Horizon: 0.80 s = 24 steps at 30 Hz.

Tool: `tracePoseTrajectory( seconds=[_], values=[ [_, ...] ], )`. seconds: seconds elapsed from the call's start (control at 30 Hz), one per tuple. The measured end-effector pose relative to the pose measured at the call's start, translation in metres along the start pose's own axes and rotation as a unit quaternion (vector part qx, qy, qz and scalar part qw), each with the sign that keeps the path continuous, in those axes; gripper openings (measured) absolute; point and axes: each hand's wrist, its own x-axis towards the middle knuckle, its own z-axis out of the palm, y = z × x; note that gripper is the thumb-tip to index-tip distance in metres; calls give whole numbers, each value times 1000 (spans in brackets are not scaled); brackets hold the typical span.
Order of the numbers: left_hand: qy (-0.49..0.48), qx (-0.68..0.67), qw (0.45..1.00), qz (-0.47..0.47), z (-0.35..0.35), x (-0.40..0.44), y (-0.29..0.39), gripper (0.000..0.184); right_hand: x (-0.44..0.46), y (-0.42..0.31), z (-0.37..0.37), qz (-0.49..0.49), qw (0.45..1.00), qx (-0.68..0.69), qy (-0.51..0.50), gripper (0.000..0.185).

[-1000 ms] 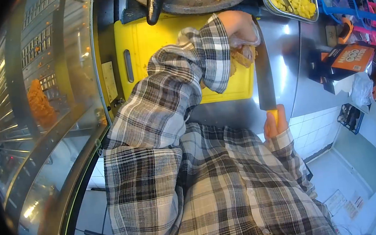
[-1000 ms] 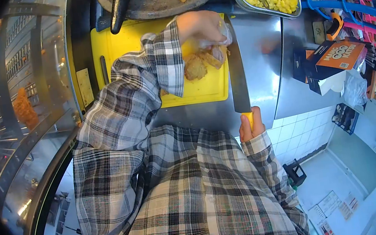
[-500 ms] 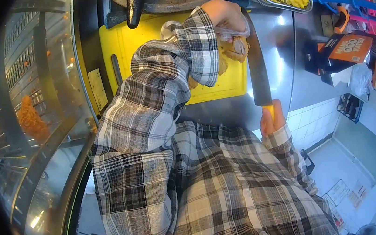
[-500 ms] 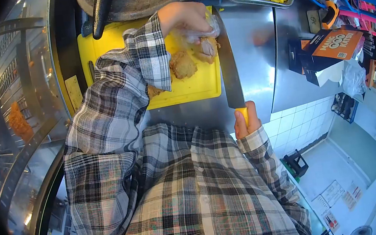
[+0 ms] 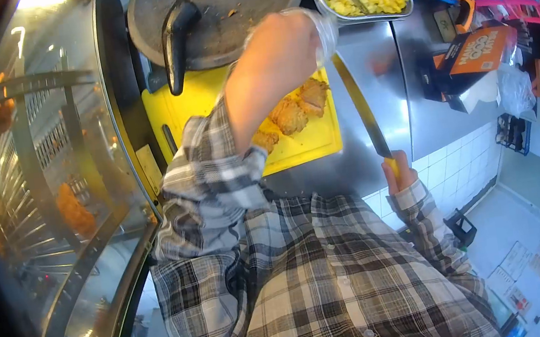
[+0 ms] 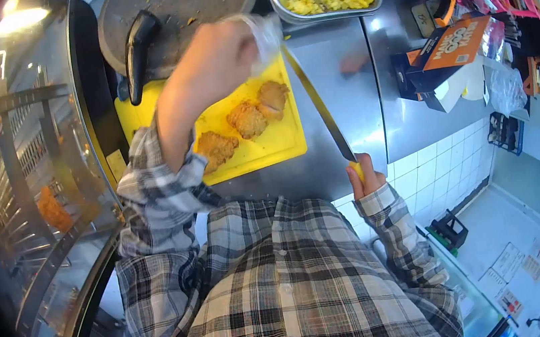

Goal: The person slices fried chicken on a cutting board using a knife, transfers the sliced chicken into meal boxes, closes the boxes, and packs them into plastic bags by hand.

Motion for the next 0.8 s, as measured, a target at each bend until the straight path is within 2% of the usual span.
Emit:
tracePoseTrajectory(
  seconds=[0.03,0.13,0.2,0.27,0.37,0.5,0.6,0.8],
  values=[
    [54,-24,998,15,-9,1,9,18,1,4,-5,-19,1000,-7,-8,25],
    [223,-84,960,147,3,22,9,12,6,-3,-21,-70,994,-74,-42,27],
    [162,-116,964,177,24,24,-1,20,12,-19,-32,-134,983,-112,-52,29],
    [104,-140,961,214,55,24,-22,22,15,-16,-34,-129,981,-130,-58,30],
    [63,-176,962,199,69,19,-30,9,19,-22,-42,-95,982,-142,-86,29],
    [57,-179,969,159,74,16,-33,9,25,-22,-48,-113,979,-128,-114,27],
    [65,-184,968,156,80,11,-37,11,29,-18,-49,-138,970,-169,-109,25],
    [74,-214,967,120,80,3,-43,18,40,-35,-63,-116,943,-276,-149,23]
  ],
)
